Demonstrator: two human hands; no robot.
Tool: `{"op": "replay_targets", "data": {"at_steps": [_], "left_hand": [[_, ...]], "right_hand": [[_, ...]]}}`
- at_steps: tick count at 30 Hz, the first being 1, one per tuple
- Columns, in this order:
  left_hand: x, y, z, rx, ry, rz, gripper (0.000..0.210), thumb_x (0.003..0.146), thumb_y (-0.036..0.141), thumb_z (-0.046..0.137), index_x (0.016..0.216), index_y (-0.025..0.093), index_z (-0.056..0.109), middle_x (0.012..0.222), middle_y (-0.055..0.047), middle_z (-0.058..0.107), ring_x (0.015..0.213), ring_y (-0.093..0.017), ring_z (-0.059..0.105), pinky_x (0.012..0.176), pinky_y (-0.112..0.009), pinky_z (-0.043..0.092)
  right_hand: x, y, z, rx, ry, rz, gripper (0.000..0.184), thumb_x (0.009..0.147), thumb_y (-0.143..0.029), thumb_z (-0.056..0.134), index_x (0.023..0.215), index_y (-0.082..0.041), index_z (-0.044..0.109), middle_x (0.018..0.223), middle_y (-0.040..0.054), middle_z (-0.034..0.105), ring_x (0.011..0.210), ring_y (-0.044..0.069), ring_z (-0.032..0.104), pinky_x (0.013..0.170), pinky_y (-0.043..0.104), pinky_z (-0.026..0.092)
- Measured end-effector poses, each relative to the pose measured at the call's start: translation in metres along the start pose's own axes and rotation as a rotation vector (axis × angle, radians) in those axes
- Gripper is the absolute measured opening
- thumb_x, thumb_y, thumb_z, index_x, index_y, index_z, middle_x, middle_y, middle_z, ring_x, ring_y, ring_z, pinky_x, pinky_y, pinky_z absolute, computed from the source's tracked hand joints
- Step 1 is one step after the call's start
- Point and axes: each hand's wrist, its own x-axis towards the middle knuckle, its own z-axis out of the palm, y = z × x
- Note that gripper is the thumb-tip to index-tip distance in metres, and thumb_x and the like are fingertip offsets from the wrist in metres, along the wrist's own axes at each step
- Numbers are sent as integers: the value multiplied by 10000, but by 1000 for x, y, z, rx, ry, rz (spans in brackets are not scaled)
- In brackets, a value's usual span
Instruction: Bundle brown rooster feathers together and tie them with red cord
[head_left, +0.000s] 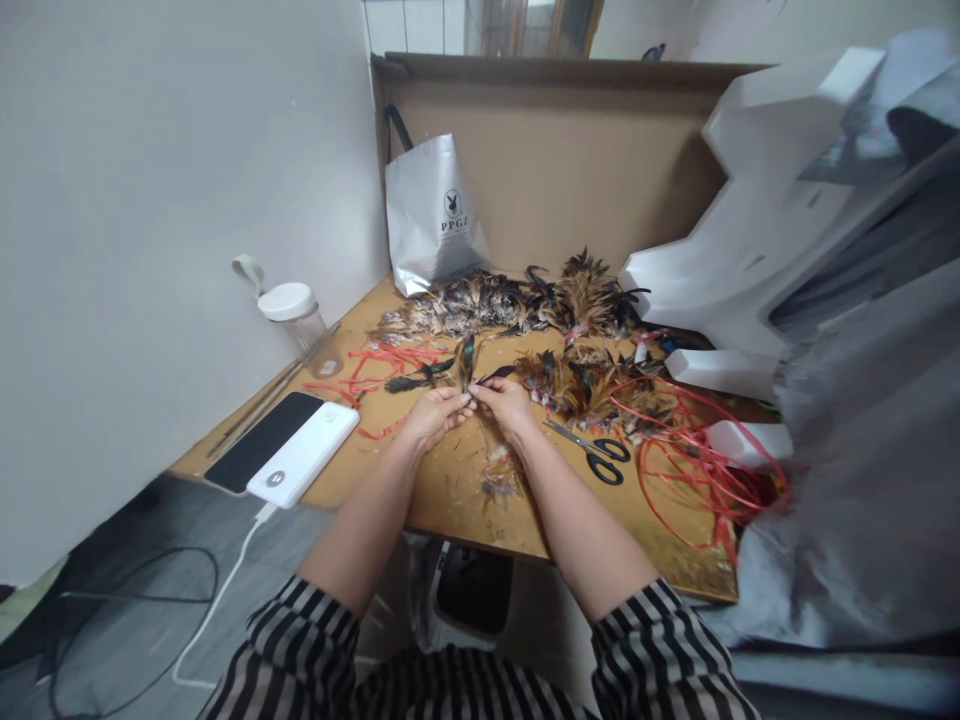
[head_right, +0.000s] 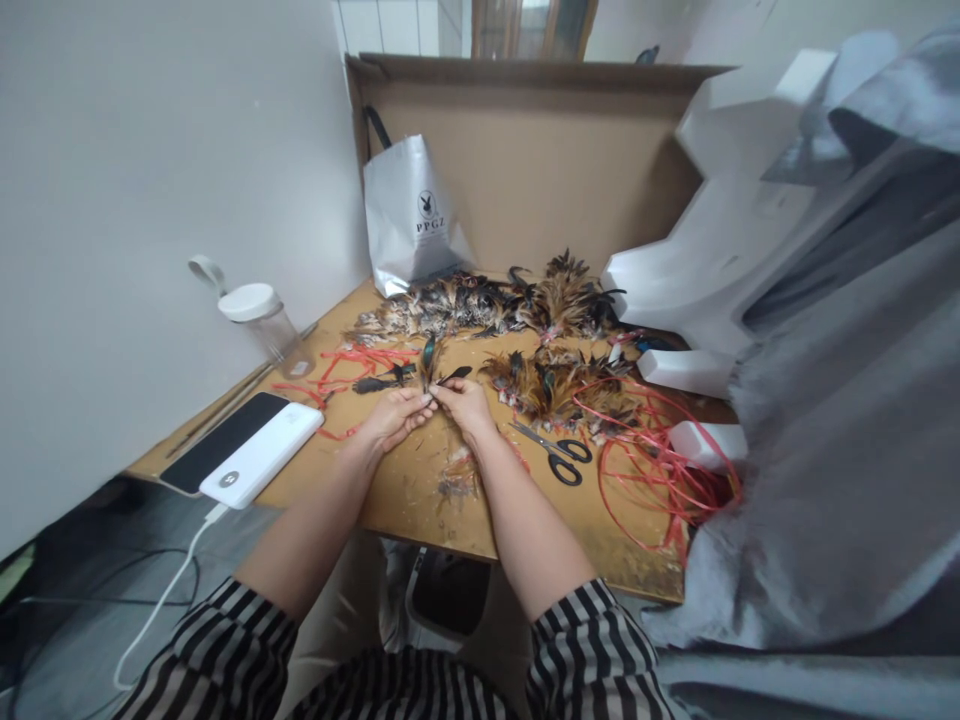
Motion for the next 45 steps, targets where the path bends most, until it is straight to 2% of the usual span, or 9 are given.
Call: {"op": "replay_targets", "data": {"at_steps": [4, 13, 20, 28, 33, 39, 45], "left_hand": [[1, 0, 2, 44, 84, 33, 183, 588, 197, 713, 687, 81, 611, 578, -33, 616, 482, -54, 539, 476, -145, 424], [-1, 3, 2, 28, 103, 26, 250, 536, 237, 746, 692, 87, 620, 618, -44, 634, 516, -67, 557, 504, -157, 445], [3, 1, -2, 75, 144, 75, 277, 513, 267, 753, 676, 94, 611, 579, -28, 621, 505, -71, 553, 507, -166, 445], [3, 0, -5, 236, 139, 148, 255, 566, 301, 713, 701, 98, 637, 573, -34, 618, 472, -77, 530, 505, -200, 436], [4, 0, -6, 280, 126, 167, 230, 586, 306, 695, 674, 104, 629, 548, -22, 602, 451, -73, 509, 494, -204, 415], [5, -3, -4, 184, 103, 115, 234, 562, 298, 708, 664, 107, 616, 531, -12, 590, 442, -62, 491, 478, -188, 384], [6, -7, -4, 213, 63, 66, 244, 588, 299, 693, 719, 104, 628, 577, -35, 620, 476, -72, 521, 489, -185, 387]], "right_hand": [[0, 1, -1, -10, -12, 15, 301, 502, -361, 713, 563, -160, 498, 406, -63, 479, 353, 45, 355, 371, 182, 237], [6, 9, -2, -38, 78, 6, 268, 525, -347, 689, 577, -155, 509, 403, -51, 507, 329, 47, 373, 352, 177, 257], [6, 10, 1, -9, 28, -40, 209, 542, -297, 658, 653, -136, 584, 501, -22, 553, 396, 64, 434, 381, 185, 293], [8, 18, 4, 6, 71, -125, 182, 558, -288, 651, 652, -147, 586, 573, -12, 568, 484, 84, 468, 450, 199, 330], [6, 16, 5, -7, 68, -105, 208, 548, -324, 658, 635, -150, 583, 569, -16, 572, 487, 90, 464, 465, 207, 330], [3, 10, 3, -88, 23, -131, 212, 555, -330, 665, 549, -155, 544, 501, -40, 535, 475, 82, 450, 494, 206, 344], [6, 12, -2, -203, 76, -132, 231, 553, -346, 670, 528, -145, 560, 487, -33, 539, 462, 83, 443, 481, 209, 333]]}}
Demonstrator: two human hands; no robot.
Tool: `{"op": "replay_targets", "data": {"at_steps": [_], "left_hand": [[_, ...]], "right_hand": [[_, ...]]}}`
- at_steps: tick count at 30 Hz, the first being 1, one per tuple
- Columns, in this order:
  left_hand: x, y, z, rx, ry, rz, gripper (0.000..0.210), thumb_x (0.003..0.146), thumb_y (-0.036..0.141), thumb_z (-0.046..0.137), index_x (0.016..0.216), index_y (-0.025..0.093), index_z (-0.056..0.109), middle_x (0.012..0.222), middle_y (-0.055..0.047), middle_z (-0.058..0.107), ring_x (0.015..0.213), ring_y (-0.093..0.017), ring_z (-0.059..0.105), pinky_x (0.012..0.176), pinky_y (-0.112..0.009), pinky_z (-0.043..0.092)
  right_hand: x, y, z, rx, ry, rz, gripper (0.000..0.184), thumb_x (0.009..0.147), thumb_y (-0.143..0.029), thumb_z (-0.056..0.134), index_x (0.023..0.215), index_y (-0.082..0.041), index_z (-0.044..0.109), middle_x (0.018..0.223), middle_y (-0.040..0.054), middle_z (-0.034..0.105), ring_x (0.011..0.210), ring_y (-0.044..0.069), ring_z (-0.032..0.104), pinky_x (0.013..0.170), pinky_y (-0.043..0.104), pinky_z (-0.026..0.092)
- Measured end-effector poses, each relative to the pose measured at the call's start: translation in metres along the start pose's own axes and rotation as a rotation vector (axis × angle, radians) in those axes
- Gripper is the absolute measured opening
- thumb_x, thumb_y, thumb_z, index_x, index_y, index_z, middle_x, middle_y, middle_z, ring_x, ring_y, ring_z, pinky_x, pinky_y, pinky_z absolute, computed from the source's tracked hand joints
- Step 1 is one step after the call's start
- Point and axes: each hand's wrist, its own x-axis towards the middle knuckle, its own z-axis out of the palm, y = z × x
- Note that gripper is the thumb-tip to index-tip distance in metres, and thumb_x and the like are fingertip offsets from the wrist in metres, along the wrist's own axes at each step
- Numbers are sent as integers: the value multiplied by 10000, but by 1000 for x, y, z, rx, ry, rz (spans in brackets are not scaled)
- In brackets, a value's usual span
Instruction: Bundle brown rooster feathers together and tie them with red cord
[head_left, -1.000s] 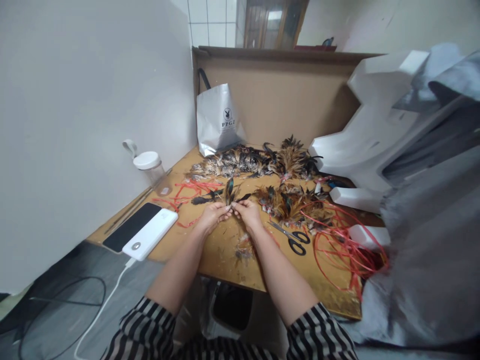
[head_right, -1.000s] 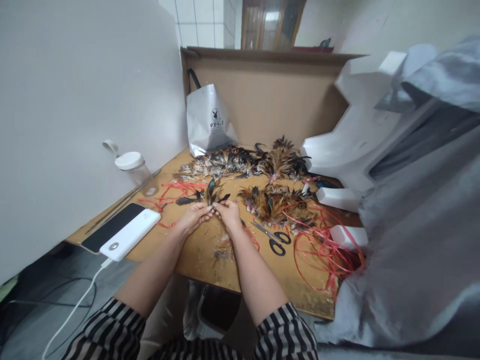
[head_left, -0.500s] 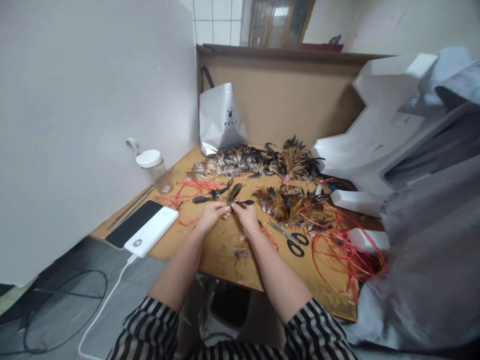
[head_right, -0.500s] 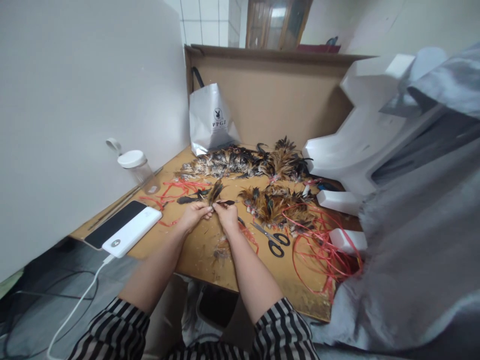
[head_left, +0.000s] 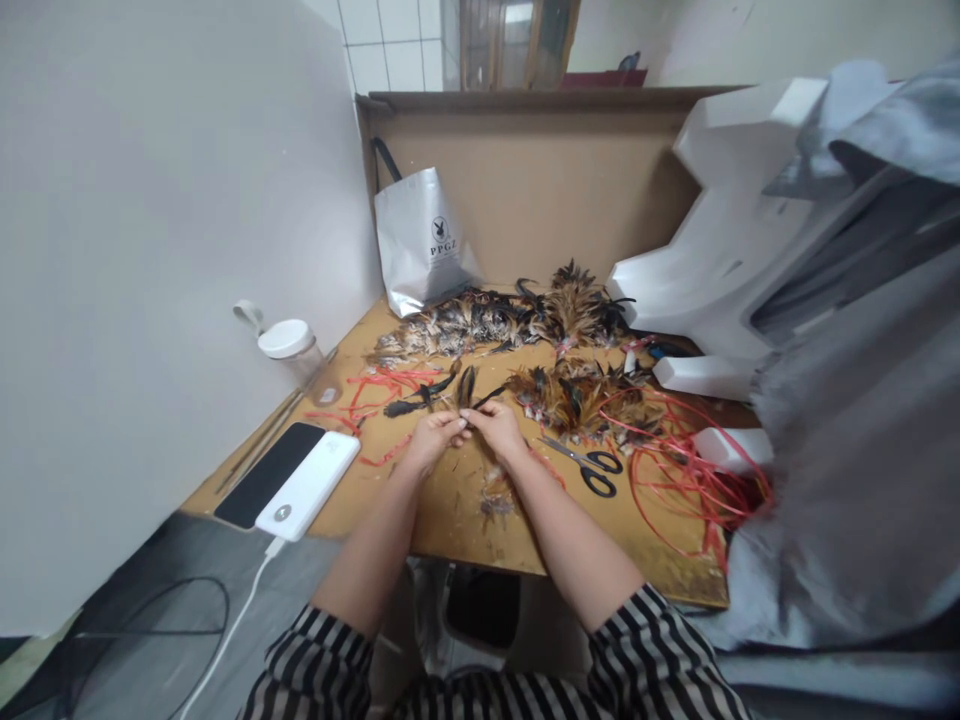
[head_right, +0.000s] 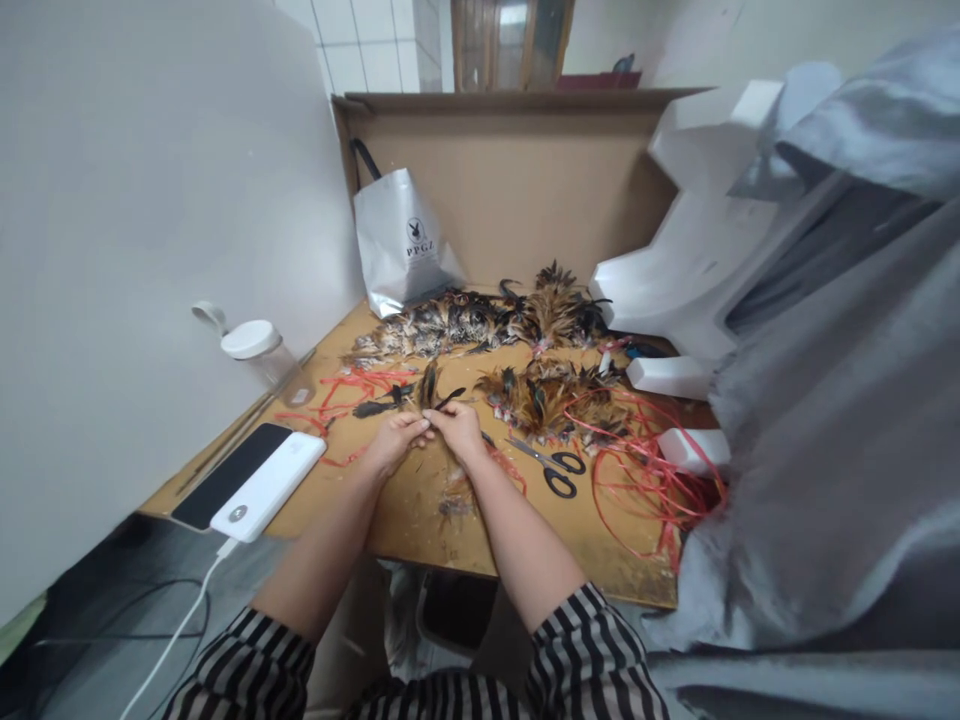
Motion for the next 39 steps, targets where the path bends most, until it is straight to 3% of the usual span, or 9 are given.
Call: {"op": "replay_targets", "data": {"at_steps": [4, 9, 16, 22, 27, 34, 39], "left_hand": [[-2, 0, 1, 3, -66, -15, 263, 626, 338, 661, 742, 104, 635, 646, -62, 640, 500, -82, 537, 459, -182, 368], [-5, 2, 3, -13, -66, -25, 282, 626, 359, 659, 746, 106, 633, 707, -74, 648, 551, -88, 551, 511, -196, 397], [-1, -3, 1, 0, -111, -49, 263, 629, 349, 655, 720, 104, 628, 617, -44, 611, 516, -84, 528, 501, -198, 392], [1, -4, 2, 50, -50, 9, 235, 620, 328, 639, 696, 107, 621, 555, -28, 595, 465, -84, 499, 463, -198, 369], [-3, 2, 7, 167, -40, 37, 240, 645, 327, 601, 735, 107, 635, 547, -43, 614, 445, -102, 513, 445, -210, 378], [-7, -3, 4, 220, 23, 120, 222, 645, 338, 607, 671, 119, 634, 557, -34, 601, 459, -95, 513, 455, -205, 402], [-20, -5, 0, 242, 104, 129, 220, 628, 347, 628, 674, 132, 639, 549, -20, 592, 481, -97, 523, 480, -204, 420]], "right_hand": [[-2, -5, -1, 10, 13, 54, 248, 531, -360, 685, 516, -148, 559, 462, -33, 536, 433, 79, 431, 458, 208, 317], [-4, -15, -3, -19, 46, 58, 256, 506, -357, 702, 480, -154, 548, 440, -32, 533, 415, 80, 423, 438, 211, 305], [-1, -10, -5, 45, -56, 12, 228, 548, -349, 684, 525, -157, 564, 456, -28, 549, 437, 98, 475, 466, 220, 351], [-3, -16, -7, -47, -199, -17, 245, 589, -338, 650, 506, -160, 503, 437, -54, 490, 415, 70, 417, 436, 194, 301], [-3, -17, -8, -129, -116, -35, 298, 557, -326, 666, 466, -164, 434, 401, -79, 382, 387, 44, 308, 388, 180, 216], [-2, -7, -4, -61, -181, -78, 243, 626, -372, 612, 557, -146, 559, 496, -10, 535, 461, 93, 457, 447, 199, 341], [-3, -4, 0, -156, -159, -169, 210, 609, -328, 620, 531, -142, 561, 507, -31, 516, 475, 77, 430, 462, 186, 324]]}}
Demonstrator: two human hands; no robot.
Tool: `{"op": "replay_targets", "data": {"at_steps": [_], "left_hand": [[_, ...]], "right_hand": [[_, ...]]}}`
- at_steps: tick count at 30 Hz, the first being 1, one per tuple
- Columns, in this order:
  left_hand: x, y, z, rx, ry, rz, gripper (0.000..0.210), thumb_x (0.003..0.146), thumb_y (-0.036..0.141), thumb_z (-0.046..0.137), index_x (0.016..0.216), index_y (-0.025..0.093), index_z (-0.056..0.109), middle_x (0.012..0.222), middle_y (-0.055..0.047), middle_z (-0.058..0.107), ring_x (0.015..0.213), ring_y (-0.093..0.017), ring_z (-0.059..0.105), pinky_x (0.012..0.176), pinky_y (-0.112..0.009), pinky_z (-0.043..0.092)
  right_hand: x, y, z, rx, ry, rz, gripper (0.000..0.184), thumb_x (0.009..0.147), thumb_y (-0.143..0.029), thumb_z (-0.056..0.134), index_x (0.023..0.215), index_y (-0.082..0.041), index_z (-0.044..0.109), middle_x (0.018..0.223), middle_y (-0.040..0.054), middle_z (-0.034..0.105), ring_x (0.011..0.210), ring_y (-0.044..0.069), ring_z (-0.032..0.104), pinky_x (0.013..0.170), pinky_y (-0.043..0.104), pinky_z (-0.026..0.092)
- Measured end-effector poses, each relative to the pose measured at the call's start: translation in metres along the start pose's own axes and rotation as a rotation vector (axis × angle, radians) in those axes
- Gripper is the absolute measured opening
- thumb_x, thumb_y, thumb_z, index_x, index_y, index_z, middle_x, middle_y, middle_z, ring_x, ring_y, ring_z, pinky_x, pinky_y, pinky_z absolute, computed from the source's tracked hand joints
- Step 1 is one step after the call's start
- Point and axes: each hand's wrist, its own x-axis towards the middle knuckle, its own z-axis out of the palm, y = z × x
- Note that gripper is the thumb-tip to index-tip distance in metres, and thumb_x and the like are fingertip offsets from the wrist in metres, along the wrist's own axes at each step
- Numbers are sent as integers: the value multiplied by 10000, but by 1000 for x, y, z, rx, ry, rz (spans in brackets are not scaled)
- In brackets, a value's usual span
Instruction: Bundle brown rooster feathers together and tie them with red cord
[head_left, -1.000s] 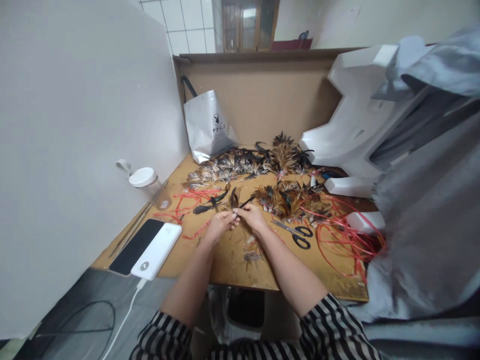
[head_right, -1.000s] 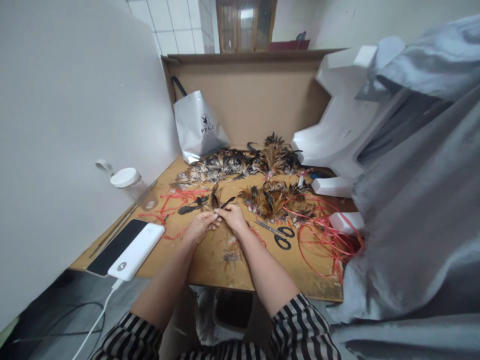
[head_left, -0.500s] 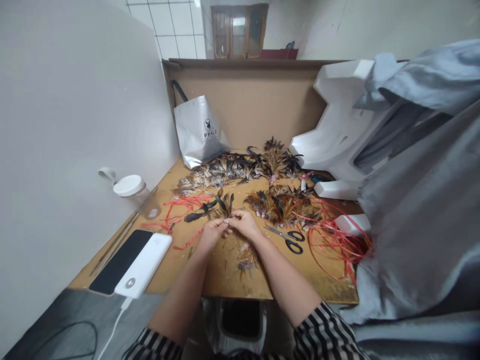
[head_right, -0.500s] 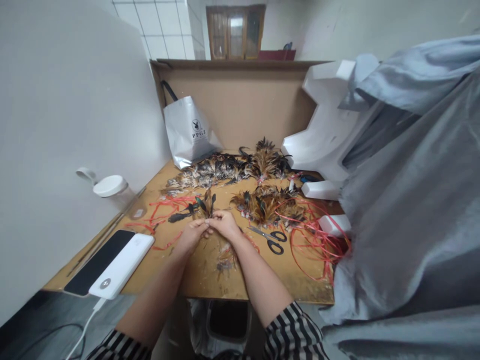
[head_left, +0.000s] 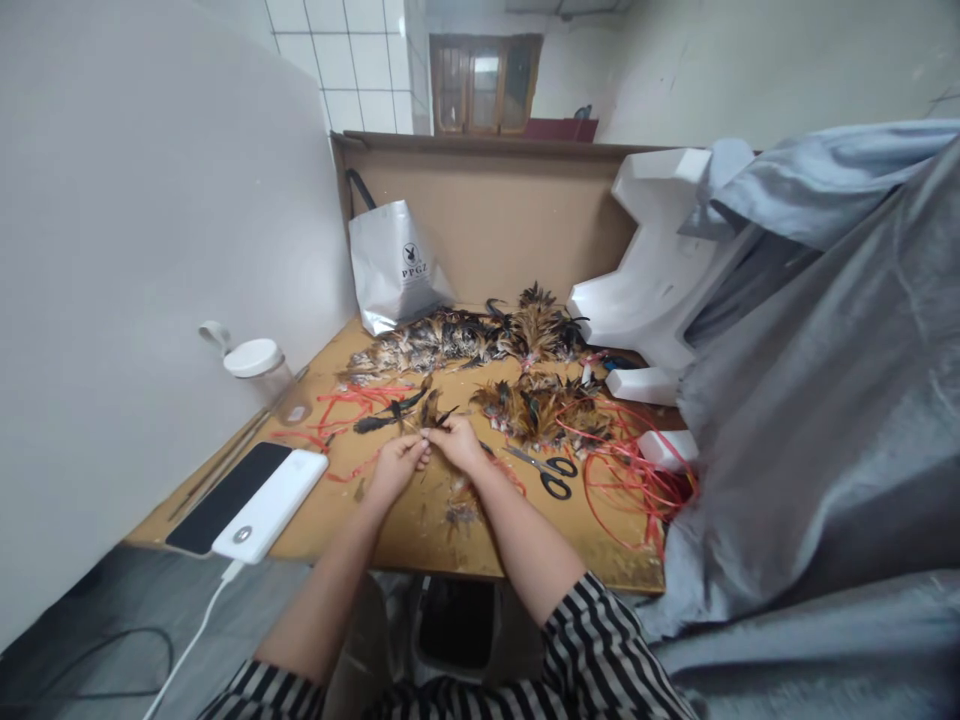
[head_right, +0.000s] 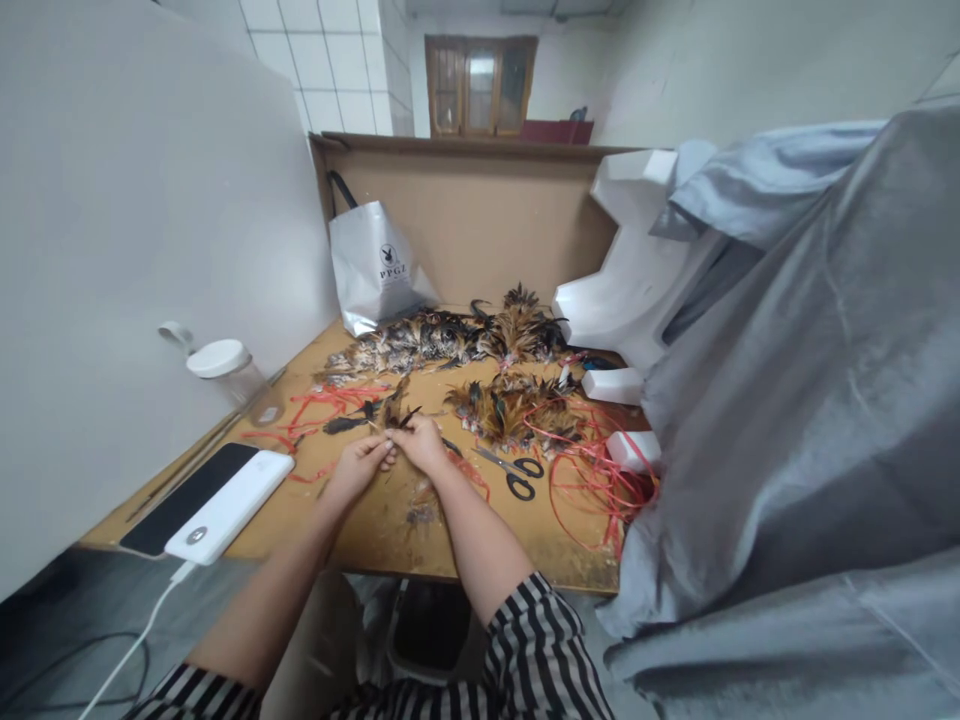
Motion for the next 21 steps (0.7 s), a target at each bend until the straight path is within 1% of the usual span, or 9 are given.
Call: {"op": "replay_targets", "data": {"at_steps": [4, 7, 12, 15, 18, 21], "left_hand": [[-10, 5, -2, 5, -7, -20, 271, 635, 391, 623, 664, 122, 623, 561, -32, 599, 477, -97, 525, 487, -210, 429], [-13, 9, -3, -8, -20, -62, 273, 632, 389, 632, 661, 118, 617, 572, -43, 613, 466, -92, 526, 491, -210, 427], [-14, 13, -2, -55, -30, -146, 265, 583, 353, 682, 694, 121, 618, 641, -69, 649, 525, -116, 576, 507, -216, 431], [-12, 12, -1, -53, -44, -131, 249, 593, 342, 675, 690, 121, 616, 653, -69, 653, 531, -112, 577, 510, -212, 430], [-10, 11, -1, -62, -38, -136, 230, 594, 316, 675, 699, 117, 629, 629, -59, 645, 546, -109, 579, 513, -197, 427], [-8, 13, 0, -195, 18, -153, 237, 571, 287, 696, 729, 121, 636, 651, -40, 645, 586, -100, 587, 534, -179, 434]], "right_hand": [[-3, -5, 1, 40, -69, 3, 191, 616, -302, 607, 537, -136, 557, 518, -38, 504, 476, 66, 413, 467, 180, 310], [-4, -6, 0, 58, -118, 8, 208, 620, -307, 603, 524, -131, 547, 503, -42, 483, 463, 60, 390, 462, 179, 300], [-3, -3, -3, 36, -173, -7, 221, 621, -318, 610, 525, -129, 548, 489, -51, 474, 458, 56, 382, 457, 176, 295], [-3, -2, -4, 44, -189, 33, 221, 623, -326, 606, 533, -130, 553, 491, -50, 491, 453, 58, 396, 458, 178, 306], [-4, -4, -2, 60, -134, 62, 219, 609, -326, 619, 524, -139, 542, 486, -50, 490, 447, 60, 399, 448, 179, 306], [-5, -8, 1, 102, -73, 51, 174, 592, -313, 639, 616, -152, 577, 538, -42, 524, 479, 69, 430, 473, 181, 338]]}}
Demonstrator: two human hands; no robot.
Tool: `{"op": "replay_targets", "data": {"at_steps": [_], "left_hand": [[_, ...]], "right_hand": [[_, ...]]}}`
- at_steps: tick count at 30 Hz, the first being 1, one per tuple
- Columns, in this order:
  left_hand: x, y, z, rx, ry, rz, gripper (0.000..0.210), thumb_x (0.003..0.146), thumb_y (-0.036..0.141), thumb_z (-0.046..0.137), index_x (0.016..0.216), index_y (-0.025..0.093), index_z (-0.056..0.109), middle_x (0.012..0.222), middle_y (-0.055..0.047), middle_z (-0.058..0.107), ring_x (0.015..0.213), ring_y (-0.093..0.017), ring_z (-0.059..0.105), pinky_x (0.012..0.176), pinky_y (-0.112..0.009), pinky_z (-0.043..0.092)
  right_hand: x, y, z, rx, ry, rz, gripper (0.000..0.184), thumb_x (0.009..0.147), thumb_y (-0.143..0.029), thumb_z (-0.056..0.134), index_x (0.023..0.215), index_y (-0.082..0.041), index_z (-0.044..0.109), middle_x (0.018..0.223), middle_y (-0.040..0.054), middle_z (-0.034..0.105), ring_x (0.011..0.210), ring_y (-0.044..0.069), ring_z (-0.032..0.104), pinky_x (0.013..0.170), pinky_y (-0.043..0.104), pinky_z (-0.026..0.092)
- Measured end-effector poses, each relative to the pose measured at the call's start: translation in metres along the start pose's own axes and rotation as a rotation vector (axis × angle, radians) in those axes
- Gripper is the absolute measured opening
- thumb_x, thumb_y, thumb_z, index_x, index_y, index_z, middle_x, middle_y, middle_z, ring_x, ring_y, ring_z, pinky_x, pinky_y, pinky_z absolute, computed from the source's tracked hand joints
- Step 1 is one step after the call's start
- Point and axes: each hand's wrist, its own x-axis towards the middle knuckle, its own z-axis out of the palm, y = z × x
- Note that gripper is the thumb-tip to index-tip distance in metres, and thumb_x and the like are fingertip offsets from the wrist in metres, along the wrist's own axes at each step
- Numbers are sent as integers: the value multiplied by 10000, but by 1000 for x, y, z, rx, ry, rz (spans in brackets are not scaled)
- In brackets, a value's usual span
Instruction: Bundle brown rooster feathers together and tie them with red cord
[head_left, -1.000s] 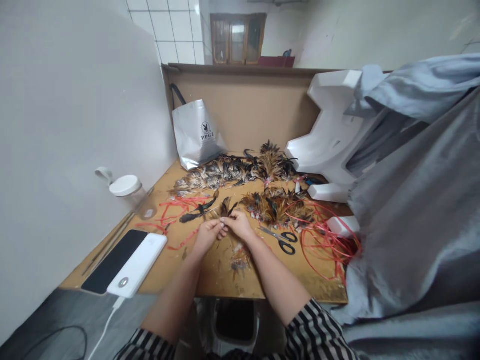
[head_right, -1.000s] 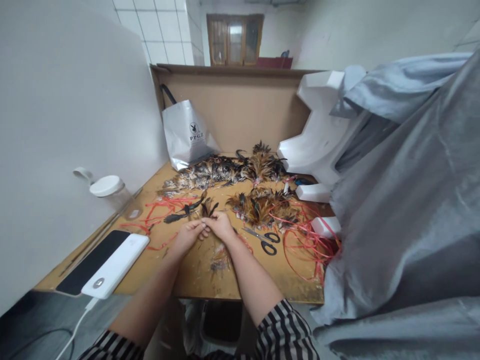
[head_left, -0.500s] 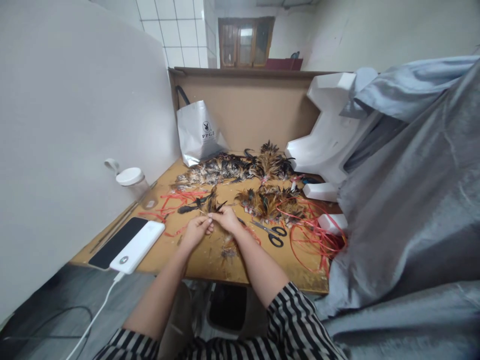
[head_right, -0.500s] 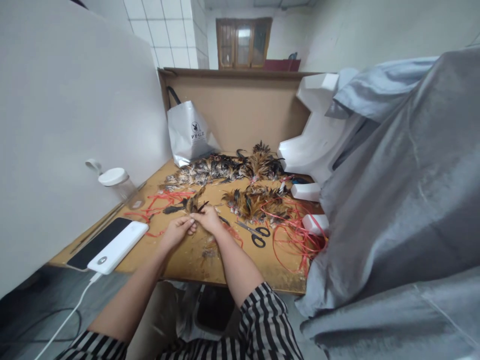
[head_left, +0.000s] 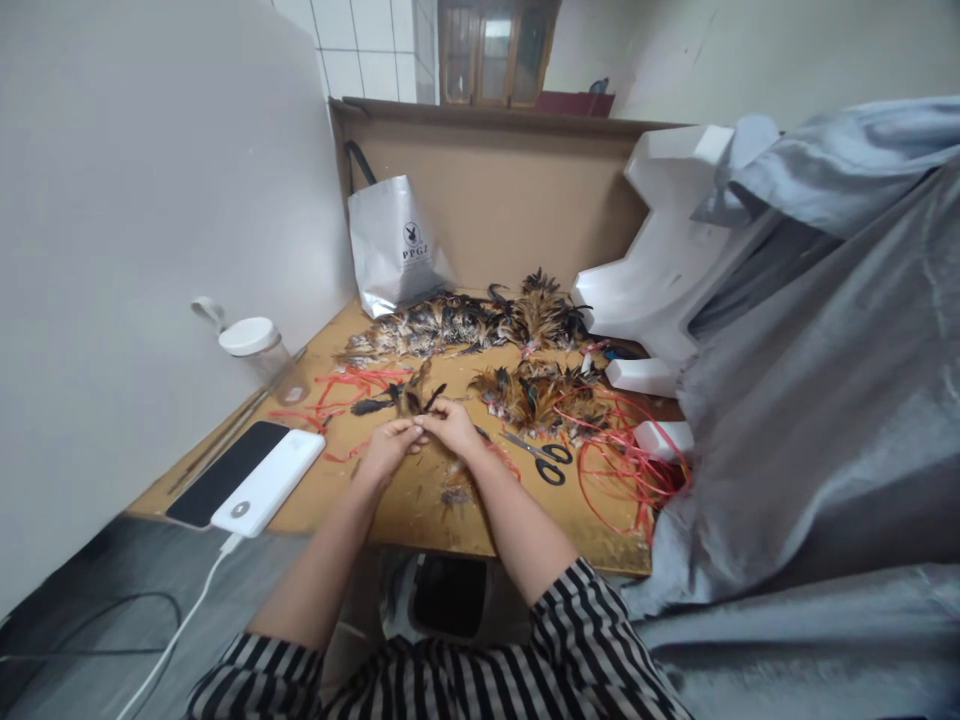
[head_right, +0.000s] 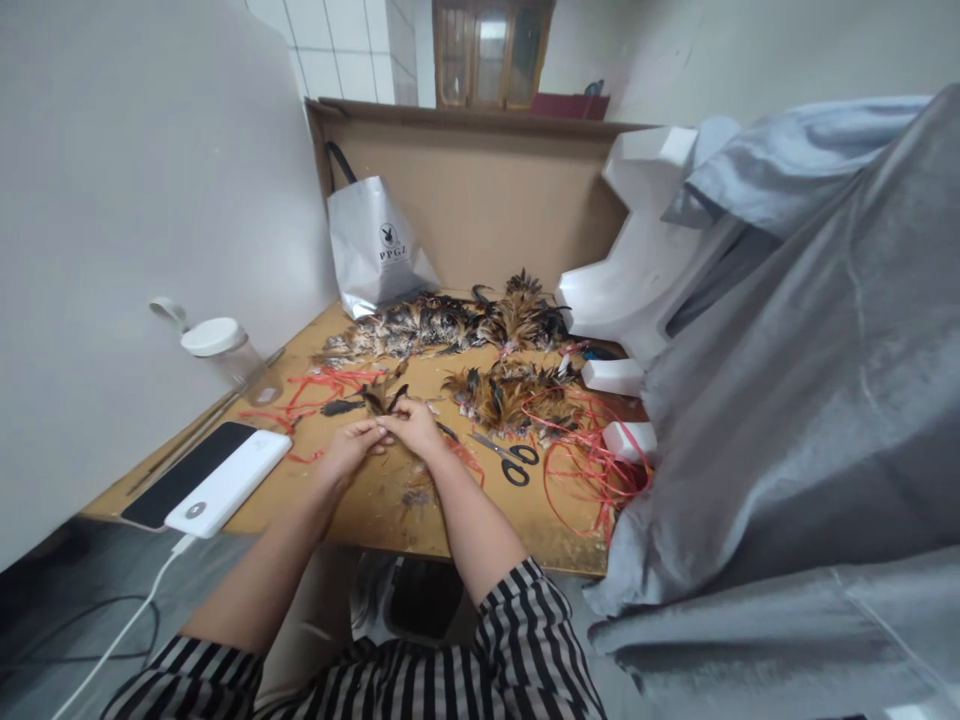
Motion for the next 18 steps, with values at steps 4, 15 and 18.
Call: {"op": "replay_targets", "data": {"at_steps": [4, 15, 18], "left_hand": [[2, 3, -3, -246, 37, -63, 221, 549, 241, 721, 707, 125, 620, 614, -7, 625, 554, -64, 567, 544, -153, 439], [9, -4, -13, -388, 22, -92, 208, 592, 205, 709, 755, 120, 612, 688, -22, 650, 612, -74, 589, 599, -170, 455], [8, 0, -12, -420, 31, -117, 187, 598, 182, 702, 747, 115, 612, 724, -40, 661, 649, -95, 601, 625, -192, 458]], "right_hand": [[-1, -1, 3, -57, -29, -51, 216, 613, -294, 636, 786, -165, 620, 647, -9, 582, 533, 86, 469, 533, 201, 387], [-14, -13, 6, -535, -94, -366, 202, 695, -179, 559, 897, -192, 562, 778, 14, 563, 703, 127, 503, 671, 241, 397], [-14, -14, 5, -621, -86, -398, 180, 709, -162, 539, 887, -187, 537, 789, 17, 555, 730, 137, 503, 684, 249, 392]]}}
